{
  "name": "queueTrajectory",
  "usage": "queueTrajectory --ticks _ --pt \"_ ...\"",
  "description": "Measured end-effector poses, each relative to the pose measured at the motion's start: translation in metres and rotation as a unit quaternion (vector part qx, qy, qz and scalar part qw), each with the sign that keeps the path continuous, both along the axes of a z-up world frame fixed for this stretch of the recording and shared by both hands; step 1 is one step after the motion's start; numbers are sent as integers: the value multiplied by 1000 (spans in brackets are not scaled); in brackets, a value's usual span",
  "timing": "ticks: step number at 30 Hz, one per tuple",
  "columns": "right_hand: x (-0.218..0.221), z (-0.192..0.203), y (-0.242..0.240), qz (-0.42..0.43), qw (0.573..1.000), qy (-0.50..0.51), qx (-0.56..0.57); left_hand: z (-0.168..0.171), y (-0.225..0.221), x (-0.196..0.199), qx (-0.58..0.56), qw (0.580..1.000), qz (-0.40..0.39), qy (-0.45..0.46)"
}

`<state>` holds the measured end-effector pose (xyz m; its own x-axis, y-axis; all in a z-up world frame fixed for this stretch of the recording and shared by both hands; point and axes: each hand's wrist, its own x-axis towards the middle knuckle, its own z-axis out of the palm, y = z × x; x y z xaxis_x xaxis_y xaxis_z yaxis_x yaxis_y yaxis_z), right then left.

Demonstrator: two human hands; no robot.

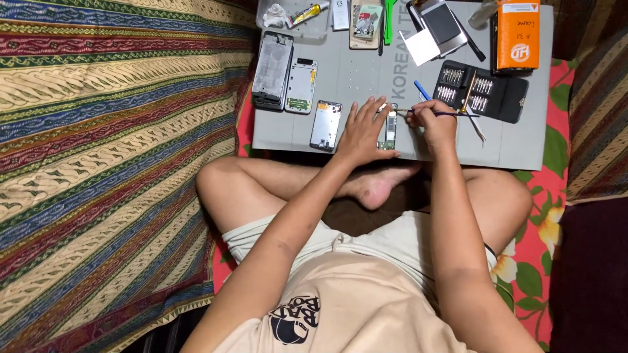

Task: Repairing a disassembled smartphone by inspecting and manipulating internal components on the motherboard using a small probe tool.

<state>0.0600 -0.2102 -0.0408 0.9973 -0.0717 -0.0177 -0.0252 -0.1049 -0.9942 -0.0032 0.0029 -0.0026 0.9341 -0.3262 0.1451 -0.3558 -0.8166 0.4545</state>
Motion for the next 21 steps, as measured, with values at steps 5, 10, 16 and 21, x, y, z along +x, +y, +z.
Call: queueTrajectory --ticks 5,10,16,21 --pt "10 -22 -9 3 999 -23 -33 -6 -2 0 13 1000 1 -15" --pt "2 -11 -4 -8 999 -28 -17 -20 -6 5 11 1000 -2 -25" --pt "-7 14 2 33 995 26 91 -29 -8 8 64 996 21 -60" --pt "0 1 2 4 1000 0 13 -19 -6 5 1 999 9 -33"
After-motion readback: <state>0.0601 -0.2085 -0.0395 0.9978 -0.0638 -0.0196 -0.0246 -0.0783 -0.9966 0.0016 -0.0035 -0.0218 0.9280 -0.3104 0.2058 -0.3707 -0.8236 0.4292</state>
